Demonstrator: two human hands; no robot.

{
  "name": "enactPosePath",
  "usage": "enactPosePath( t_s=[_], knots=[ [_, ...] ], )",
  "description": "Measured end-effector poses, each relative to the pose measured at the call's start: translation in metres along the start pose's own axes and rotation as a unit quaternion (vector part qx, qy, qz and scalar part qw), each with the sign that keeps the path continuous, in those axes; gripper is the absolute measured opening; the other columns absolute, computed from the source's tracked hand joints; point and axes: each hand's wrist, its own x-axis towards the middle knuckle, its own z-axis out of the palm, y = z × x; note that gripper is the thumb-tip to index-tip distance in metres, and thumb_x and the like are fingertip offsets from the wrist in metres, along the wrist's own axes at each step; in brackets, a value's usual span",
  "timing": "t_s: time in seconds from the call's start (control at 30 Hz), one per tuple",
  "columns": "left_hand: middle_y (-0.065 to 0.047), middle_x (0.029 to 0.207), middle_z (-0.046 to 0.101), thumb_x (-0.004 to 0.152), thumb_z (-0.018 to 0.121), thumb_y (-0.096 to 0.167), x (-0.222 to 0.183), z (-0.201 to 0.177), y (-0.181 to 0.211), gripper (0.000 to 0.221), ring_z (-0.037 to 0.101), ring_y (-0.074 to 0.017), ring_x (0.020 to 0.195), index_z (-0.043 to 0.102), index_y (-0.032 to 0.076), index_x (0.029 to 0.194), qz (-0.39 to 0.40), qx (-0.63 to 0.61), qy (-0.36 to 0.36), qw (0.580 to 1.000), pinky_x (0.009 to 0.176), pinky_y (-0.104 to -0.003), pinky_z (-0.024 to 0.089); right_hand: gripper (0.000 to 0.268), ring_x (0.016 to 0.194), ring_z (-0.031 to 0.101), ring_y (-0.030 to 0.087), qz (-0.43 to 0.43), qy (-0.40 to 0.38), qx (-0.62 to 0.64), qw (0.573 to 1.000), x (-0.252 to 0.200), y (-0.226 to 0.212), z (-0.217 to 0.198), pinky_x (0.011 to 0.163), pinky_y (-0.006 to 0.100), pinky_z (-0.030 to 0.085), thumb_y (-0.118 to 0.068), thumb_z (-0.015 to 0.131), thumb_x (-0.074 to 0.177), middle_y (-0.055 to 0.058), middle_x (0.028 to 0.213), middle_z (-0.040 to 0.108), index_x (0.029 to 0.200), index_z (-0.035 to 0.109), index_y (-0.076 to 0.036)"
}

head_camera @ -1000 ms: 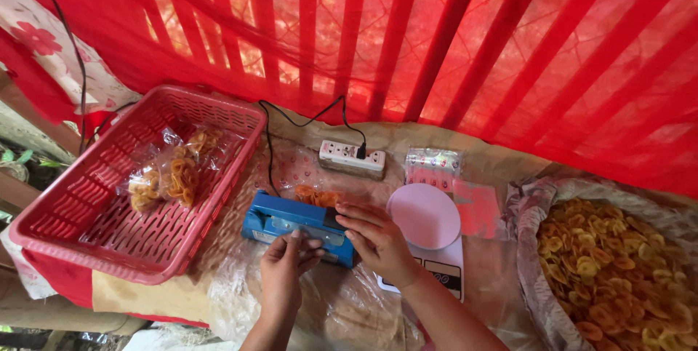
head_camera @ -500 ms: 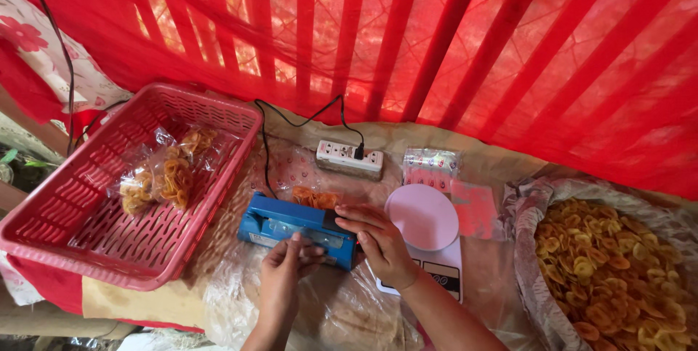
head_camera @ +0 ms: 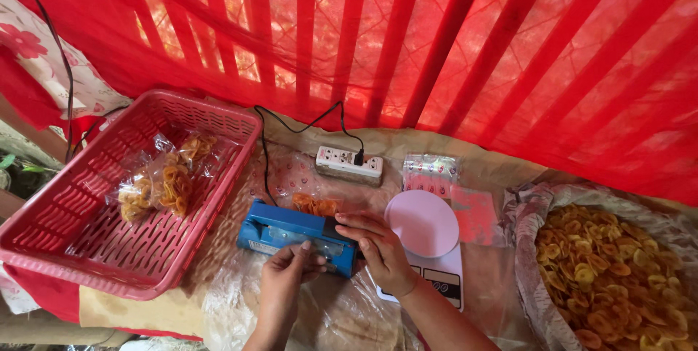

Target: The person transfers dried fruit chips from a large bowl into a plastic bag, weighs the bag on a digital scale, and seals the opening with a heat sealer.

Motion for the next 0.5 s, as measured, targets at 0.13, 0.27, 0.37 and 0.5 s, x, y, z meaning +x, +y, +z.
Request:
enactPosePath(
  t_s=[0.13, 0.27, 0.37, 0.5],
  knots=[
    [-0.012, 0.078, 0.078, 0.097, 0.065, 0.028, 0.001, -0.001, -0.003, 0.031, 0.072, -0.0184, 0.066, 0.074, -0.001, 0.088, -0.006, 0.004, -0.009, 1.0, 0.065, -0.028, 0.056, 0.036, 0.133, 0.061, 0.03, 0.004, 0.011, 0.004, 1.0, 0.0, -0.003, 0.001, 0.118, 0.043, 0.039, -0.016, 0.043, 0.107, 0.013, 0.137, 0.069, 0.124, 0.072, -0.002],
    [-0.012, 0.075, 0.077, 0.096, 0.064, 0.027, 0.007, -0.001, -0.005, 0.029, 0.071, -0.0184, 0.064, 0.074, 0.0, 0.088, -0.007, -0.011, -0.016, 1.0, 0.064, -0.028, 0.057, 0.032, 0.132, 0.061, 0.03, -0.006, 0.01, -0.008, 1.0, 0.006, -0.007, -0.001, 0.116, 0.043, 0.042, -0.013, 0.048, 0.105, 0.013, 0.137, 0.069, 0.124, 0.072, -0.002],
    [-0.011, 0.074, 0.076, 0.097, 0.064, 0.026, 0.005, -0.004, -0.01, 0.03, 0.07, -0.0174, 0.063, 0.073, -0.001, 0.088, 0.001, -0.011, -0.024, 1.0, 0.063, -0.028, 0.056, 0.031, 0.131, 0.062, 0.03, -0.007, 0.006, -0.026, 1.0, 0.005, -0.009, -0.001, 0.114, 0.042, 0.043, -0.012, 0.05, 0.104, 0.012, 0.135, 0.07, 0.123, 0.072, -0.003],
    [-0.01, 0.071, 0.074, 0.097, 0.065, 0.025, 0.003, -0.003, -0.007, 0.028, 0.068, -0.017, 0.06, 0.072, 0.0, 0.088, 0.0, -0.01, -0.02, 1.0, 0.061, -0.028, 0.054, 0.029, 0.13, 0.063, 0.03, -0.013, -0.001, -0.047, 0.999, 0.012, -0.016, -0.004, 0.113, 0.041, 0.044, -0.011, 0.053, 0.102, 0.011, 0.132, 0.072, 0.121, 0.073, -0.003]
  ],
)
